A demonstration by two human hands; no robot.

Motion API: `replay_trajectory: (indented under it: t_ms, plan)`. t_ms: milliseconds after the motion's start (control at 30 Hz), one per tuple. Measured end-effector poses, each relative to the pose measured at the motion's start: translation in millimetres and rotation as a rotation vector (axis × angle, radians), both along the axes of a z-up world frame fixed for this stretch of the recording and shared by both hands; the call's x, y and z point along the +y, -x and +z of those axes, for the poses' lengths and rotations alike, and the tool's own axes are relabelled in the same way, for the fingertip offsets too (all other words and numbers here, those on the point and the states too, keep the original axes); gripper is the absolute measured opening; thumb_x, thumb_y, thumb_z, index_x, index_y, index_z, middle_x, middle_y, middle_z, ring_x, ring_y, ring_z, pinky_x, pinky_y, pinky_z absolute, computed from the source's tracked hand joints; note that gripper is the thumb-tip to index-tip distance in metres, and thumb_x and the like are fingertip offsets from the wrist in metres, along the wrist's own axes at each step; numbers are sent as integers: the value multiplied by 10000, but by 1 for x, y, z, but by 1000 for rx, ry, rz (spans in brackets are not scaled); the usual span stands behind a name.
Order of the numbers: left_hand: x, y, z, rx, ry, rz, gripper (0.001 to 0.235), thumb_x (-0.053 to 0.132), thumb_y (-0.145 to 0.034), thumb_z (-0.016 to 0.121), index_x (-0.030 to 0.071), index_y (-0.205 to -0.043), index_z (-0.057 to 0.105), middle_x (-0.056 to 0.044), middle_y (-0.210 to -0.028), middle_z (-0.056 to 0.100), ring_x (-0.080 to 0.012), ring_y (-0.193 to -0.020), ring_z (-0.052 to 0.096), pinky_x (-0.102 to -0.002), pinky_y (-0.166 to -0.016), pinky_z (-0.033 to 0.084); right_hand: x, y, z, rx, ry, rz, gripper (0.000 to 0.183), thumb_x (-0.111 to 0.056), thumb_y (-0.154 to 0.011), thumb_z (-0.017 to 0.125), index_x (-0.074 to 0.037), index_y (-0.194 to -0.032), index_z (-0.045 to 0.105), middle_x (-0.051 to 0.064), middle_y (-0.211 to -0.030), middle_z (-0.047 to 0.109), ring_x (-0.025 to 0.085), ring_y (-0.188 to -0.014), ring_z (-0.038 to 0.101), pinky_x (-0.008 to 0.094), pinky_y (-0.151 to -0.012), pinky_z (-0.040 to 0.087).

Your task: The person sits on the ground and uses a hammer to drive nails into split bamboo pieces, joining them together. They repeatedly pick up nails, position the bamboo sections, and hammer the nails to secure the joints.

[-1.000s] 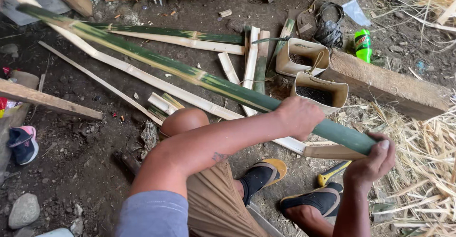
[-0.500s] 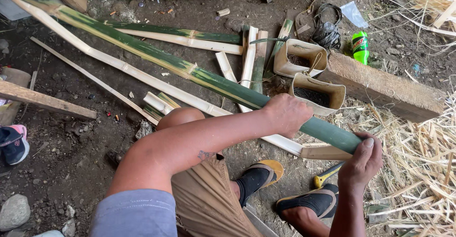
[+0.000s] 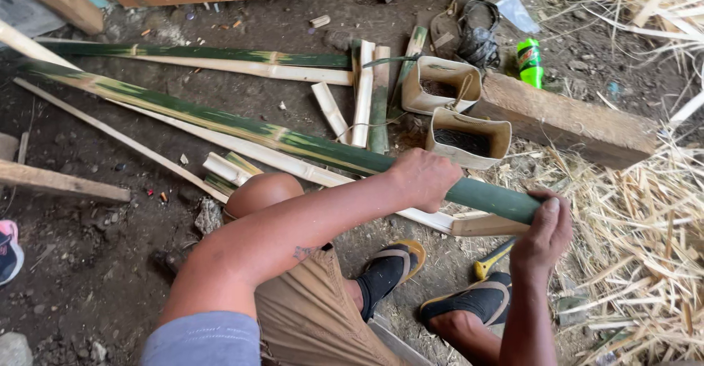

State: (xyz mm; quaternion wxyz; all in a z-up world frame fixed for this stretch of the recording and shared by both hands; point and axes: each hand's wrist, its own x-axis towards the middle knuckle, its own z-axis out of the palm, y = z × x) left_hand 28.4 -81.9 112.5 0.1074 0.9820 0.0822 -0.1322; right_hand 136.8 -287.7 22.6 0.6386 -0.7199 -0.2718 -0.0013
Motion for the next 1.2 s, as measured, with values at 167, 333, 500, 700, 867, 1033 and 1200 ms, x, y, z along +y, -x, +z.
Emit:
replay_trajectory:
  t_ms: [167,333,500,700,867,1033,1200]
  plan:
    - [0,-6,22,38,-62,-20,293,177,-699,796,86,-969,731,-133,-979,760,-294,-944,749,-424,-789,604,6,2,-5,-10,-59,-58,371,-281,-1129,420,-13,-1083,672,32,-870,573,128,-797,487,295,-733,381]
    - [-3,-13,36,100,-117,-29,346,242,-675,858,97,-972,757,-117,-995,762,-290,-951,746,-426,-797,600,6,4,-9,24,-99,-94,369,-272,-1107,401,-11,-1083,661,45,-900,617,130,-810,519,288,-762,420]
    - [-8,-9,42,73,-140,-22,309,193,-669,850,109,-952,759,-109,-968,767,-285,-920,757,-418,-780,604,5,9,-6,52,-171,-63,365,-253,-1112,396,18,-1096,639,72,-966,630,143,-880,521,291,-835,426]
    - [-20,-7,38,51,-151,47,278,147,-669,836,114,-933,757,-116,-964,766,-283,-926,757,-413,-765,603,-1,8,-5,70,-122,-94,384,-267,-1083,388,19,-1048,643,76,-926,624,152,-852,529,294,-792,423]
    - [-29,5,34,19,-121,118,271,117,-674,823,128,-936,753,-108,-933,776,-276,-909,766,-403,-759,604,-1,14,-9,102,-147,-96,395,-289,-1068,400,24,-1045,639,91,-907,619,169,-834,538,314,-773,427]
    - [-29,4,40,60,-99,138,339,136,-662,854,110,-976,729,-114,-932,767,-280,-896,760,-405,-746,593,7,7,-5,23,-99,-142,407,-273,-1054,366,24,-1029,643,116,-921,639,194,-852,572,334,-804,446]
    - [-34,10,44,123,-85,148,317,147,-692,847,110,-985,733,-106,-947,773,-261,-909,766,-394,-763,592,3,16,-7,79,-132,-121,401,-276,-1053,369,28,-1029,629,120,-917,642,196,-846,581,331,-805,459]
